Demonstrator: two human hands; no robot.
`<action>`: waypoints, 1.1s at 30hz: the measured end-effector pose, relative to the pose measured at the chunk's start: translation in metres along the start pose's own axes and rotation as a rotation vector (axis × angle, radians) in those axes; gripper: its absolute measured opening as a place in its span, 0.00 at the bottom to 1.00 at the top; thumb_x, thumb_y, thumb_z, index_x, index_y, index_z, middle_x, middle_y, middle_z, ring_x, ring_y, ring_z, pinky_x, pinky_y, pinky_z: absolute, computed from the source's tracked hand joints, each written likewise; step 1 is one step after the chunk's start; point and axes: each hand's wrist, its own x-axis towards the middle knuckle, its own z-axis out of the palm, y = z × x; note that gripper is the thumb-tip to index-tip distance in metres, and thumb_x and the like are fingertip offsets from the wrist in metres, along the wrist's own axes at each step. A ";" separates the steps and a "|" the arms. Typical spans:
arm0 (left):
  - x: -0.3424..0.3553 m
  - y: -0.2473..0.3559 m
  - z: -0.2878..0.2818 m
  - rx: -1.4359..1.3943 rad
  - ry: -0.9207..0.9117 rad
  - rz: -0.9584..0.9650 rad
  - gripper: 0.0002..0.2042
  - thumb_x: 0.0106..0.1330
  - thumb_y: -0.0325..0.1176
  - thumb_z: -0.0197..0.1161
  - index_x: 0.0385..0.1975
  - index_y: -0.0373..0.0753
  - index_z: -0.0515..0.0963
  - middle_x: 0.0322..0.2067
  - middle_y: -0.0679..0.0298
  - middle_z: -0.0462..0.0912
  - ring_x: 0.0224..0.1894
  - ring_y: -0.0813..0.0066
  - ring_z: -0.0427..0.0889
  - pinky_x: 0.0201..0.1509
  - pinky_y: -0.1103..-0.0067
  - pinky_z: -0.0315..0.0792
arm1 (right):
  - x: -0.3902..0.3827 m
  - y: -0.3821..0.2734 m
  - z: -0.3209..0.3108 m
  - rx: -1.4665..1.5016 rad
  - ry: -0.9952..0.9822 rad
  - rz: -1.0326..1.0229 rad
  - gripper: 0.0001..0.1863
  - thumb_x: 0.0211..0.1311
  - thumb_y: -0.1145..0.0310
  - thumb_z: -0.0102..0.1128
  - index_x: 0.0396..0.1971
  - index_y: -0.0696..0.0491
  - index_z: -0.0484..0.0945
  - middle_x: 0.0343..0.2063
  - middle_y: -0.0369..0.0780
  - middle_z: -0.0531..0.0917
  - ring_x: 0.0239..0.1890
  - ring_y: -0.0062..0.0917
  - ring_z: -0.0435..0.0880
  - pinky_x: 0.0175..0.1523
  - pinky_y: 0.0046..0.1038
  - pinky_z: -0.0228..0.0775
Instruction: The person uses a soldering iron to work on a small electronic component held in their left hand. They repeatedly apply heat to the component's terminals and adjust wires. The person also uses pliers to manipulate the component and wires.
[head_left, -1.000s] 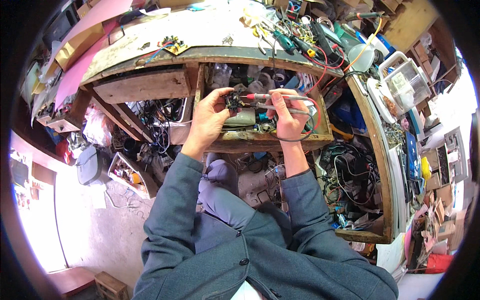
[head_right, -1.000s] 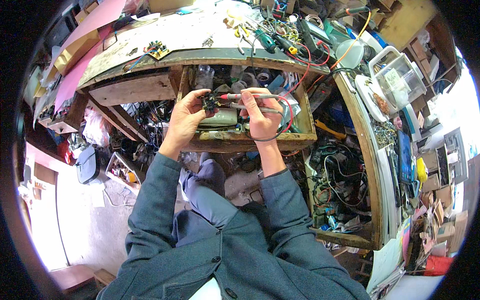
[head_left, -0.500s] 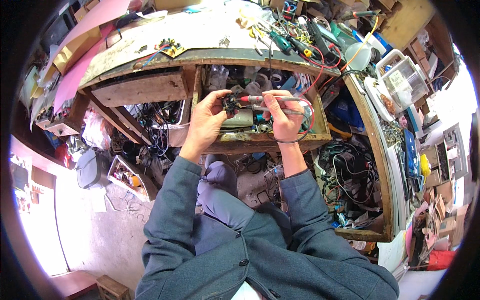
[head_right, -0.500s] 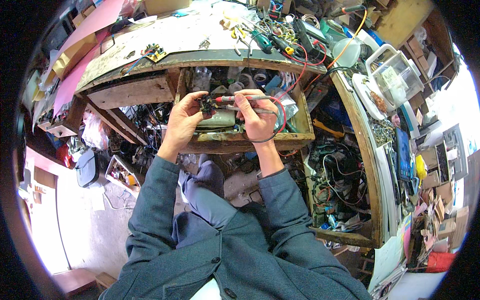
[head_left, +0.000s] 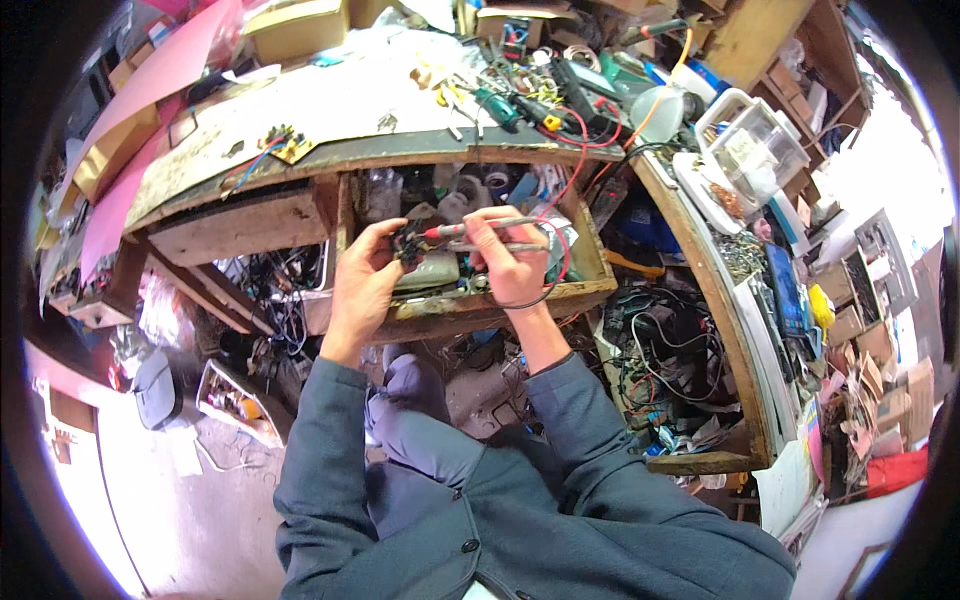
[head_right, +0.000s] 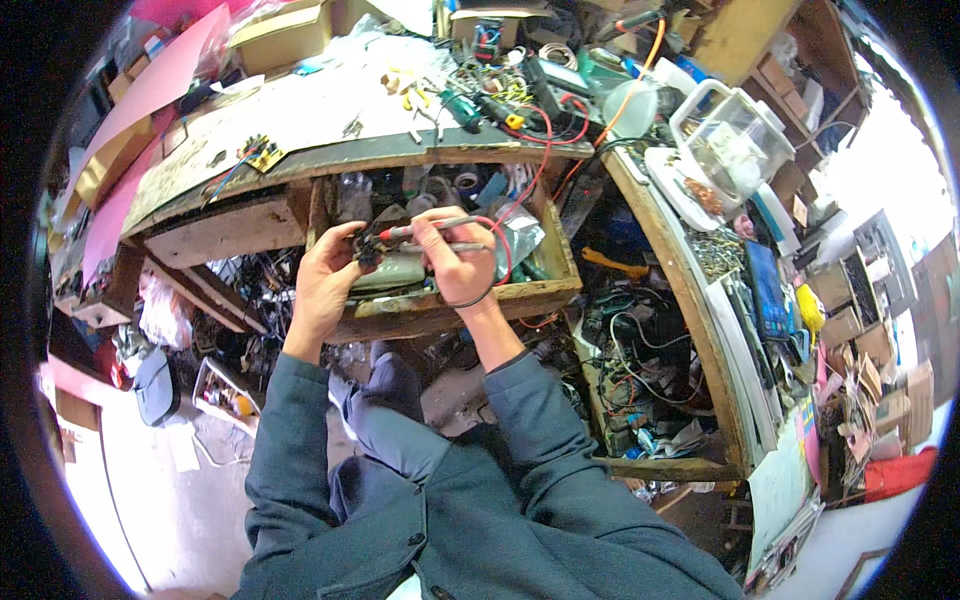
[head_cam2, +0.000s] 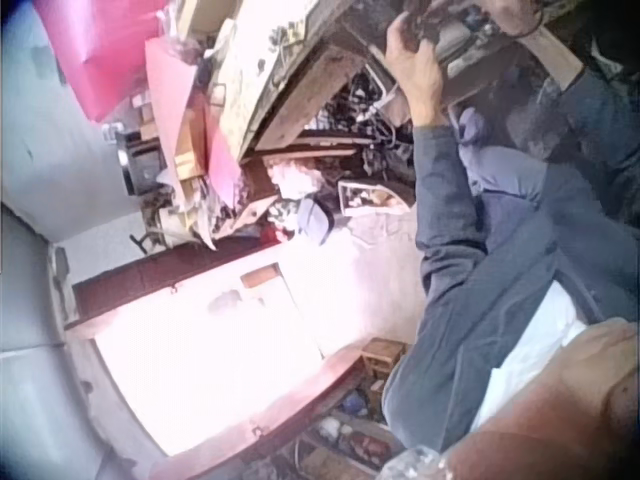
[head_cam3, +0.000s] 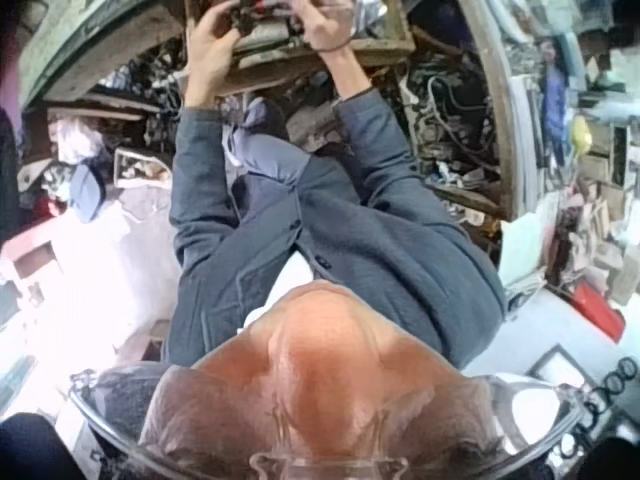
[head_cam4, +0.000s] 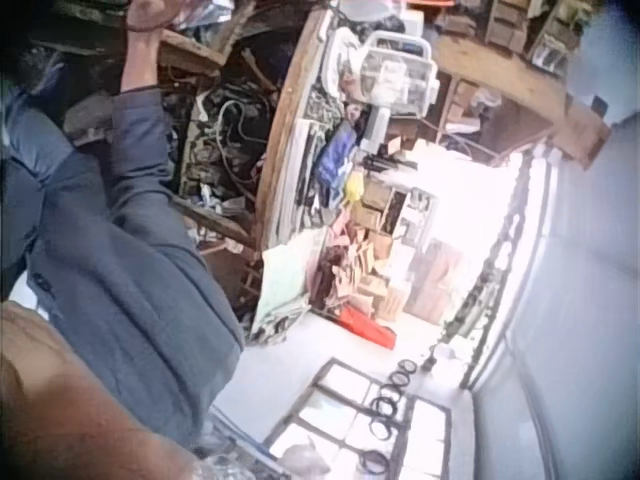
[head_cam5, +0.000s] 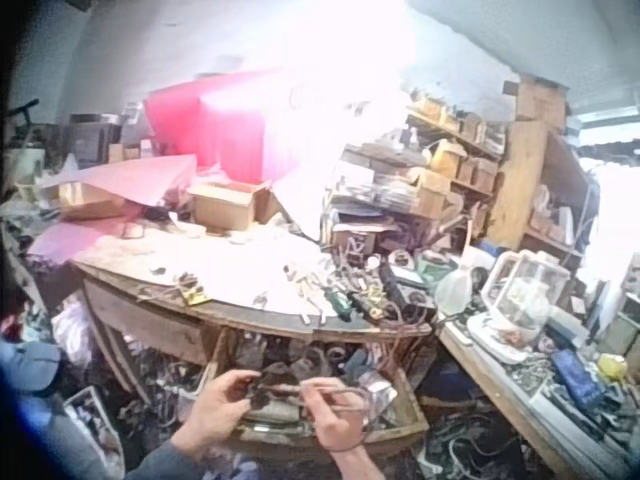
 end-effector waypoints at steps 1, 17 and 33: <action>0.001 0.000 -0.001 -0.020 -0.010 -0.009 0.23 0.62 0.14 0.55 0.59 0.34 0.72 0.46 0.63 0.83 0.47 0.77 0.83 0.56 0.78 0.78 | 0.000 0.000 0.000 0.015 0.003 0.003 0.06 0.68 0.70 0.65 0.34 0.57 0.82 0.22 0.33 0.81 0.19 0.13 0.75 0.23 0.18 0.65; 0.000 -0.003 0.001 -0.021 -0.009 -0.014 0.22 0.62 0.16 0.61 0.59 0.33 0.73 0.44 0.63 0.84 0.46 0.78 0.83 0.54 0.79 0.78 | -0.001 0.004 -0.003 0.001 -0.007 -0.017 0.06 0.68 0.69 0.65 0.36 0.57 0.81 0.23 0.36 0.83 0.19 0.14 0.77 0.23 0.17 0.66; 0.000 0.000 0.001 0.043 -0.005 -0.038 0.22 0.62 0.16 0.61 0.59 0.32 0.73 0.45 0.61 0.84 0.47 0.77 0.83 0.54 0.78 0.78 | 0.001 0.004 -0.002 0.046 -0.047 -0.012 0.06 0.68 0.70 0.65 0.37 0.57 0.82 0.24 0.34 0.83 0.20 0.12 0.76 0.24 0.16 0.66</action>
